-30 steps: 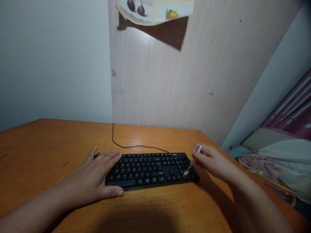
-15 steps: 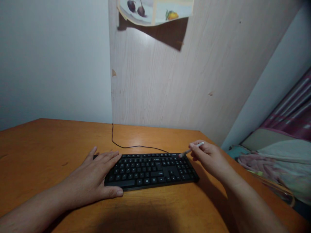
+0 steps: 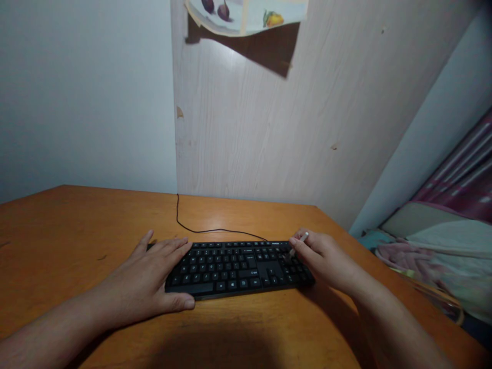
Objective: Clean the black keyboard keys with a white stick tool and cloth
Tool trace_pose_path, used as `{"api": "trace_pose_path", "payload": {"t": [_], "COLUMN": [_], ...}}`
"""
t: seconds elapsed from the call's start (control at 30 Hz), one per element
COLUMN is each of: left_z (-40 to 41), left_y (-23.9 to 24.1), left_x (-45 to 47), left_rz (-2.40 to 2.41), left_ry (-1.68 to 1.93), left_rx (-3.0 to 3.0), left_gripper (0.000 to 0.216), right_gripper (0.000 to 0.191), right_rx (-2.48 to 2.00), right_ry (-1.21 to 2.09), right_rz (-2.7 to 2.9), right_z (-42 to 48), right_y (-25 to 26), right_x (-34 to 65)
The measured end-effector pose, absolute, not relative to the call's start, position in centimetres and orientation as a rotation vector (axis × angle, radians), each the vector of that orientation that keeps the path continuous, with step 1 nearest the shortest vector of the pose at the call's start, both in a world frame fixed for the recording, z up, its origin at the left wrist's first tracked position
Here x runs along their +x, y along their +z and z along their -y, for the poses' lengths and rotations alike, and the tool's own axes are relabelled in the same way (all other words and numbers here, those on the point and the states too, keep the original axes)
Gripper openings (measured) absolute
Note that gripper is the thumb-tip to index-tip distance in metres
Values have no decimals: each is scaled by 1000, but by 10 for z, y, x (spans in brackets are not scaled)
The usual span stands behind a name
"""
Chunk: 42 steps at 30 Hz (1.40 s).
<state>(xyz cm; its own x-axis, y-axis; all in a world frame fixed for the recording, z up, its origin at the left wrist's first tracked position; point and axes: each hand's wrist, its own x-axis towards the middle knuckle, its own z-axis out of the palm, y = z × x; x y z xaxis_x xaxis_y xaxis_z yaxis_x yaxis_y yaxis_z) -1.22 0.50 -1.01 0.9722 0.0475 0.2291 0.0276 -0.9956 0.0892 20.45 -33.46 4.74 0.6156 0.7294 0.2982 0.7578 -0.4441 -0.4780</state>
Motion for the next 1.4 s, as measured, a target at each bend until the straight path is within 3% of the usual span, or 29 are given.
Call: {"api": "trace_pose_path", "payload": {"t": [0.27,0.43,0.63,1.2,1.4], "left_z": [-6,-11,-7,-7,-10], "left_y": [-11,-18,-12,-12,-15], "left_x": [-12,-11,-11,-10,-10], "left_rz": [-58,-20,-72,-59,-54], "left_ry": [350,434,316,344,337], "left_rx": [3052,3045,3060,3047,3053], "left_gripper": [102,101,104,103,104], "right_gripper": [36,35,41,39,41], "right_rx": [-2179,-2111,-2115,-2279,-2177], "right_ry": [122,-83,-184,202,-258], "right_rz": [1129,845,960,1183,890], "right_z": [345,351,343,352,353], "right_y": [61,58,42,66,56], "right_x": [201,219,231,204,225]}}
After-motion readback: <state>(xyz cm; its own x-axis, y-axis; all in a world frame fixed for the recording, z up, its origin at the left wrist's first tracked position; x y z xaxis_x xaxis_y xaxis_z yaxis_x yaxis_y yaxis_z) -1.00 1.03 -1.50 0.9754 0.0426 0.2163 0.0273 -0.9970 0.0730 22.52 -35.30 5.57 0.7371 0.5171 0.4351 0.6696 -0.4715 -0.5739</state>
